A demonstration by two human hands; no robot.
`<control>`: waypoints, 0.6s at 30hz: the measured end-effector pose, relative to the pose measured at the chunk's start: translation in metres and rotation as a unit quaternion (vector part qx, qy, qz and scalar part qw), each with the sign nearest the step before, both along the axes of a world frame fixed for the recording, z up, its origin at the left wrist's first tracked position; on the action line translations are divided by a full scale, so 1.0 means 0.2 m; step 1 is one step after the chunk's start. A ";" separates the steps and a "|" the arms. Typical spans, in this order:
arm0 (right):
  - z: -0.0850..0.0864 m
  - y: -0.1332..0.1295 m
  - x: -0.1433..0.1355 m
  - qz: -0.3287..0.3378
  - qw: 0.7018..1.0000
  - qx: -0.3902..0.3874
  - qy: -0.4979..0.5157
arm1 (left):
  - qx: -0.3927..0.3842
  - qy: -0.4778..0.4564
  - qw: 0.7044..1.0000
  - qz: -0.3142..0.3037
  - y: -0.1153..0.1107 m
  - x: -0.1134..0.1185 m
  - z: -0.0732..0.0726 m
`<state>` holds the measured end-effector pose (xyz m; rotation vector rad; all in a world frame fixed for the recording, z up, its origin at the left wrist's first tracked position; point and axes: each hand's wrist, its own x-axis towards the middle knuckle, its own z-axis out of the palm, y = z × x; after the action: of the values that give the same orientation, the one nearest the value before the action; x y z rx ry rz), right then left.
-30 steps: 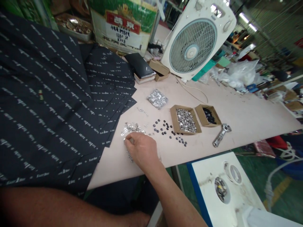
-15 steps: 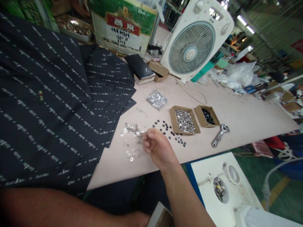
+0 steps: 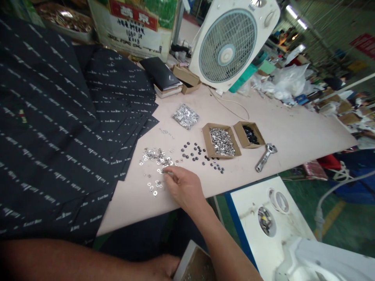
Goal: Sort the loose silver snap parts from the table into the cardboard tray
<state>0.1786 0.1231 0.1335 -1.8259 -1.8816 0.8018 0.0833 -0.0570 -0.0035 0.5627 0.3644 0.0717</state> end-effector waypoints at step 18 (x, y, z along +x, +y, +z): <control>-0.08 -0.09 0.05 0.026 0.993 0.107 -0.046 | -0.035 -0.019 0.999 0.003 0.05 -0.04 0.12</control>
<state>0.1887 0.1050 0.1182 -1.7134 -1.9953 0.5166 0.0749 -0.0462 0.0198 0.4896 0.3299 0.0752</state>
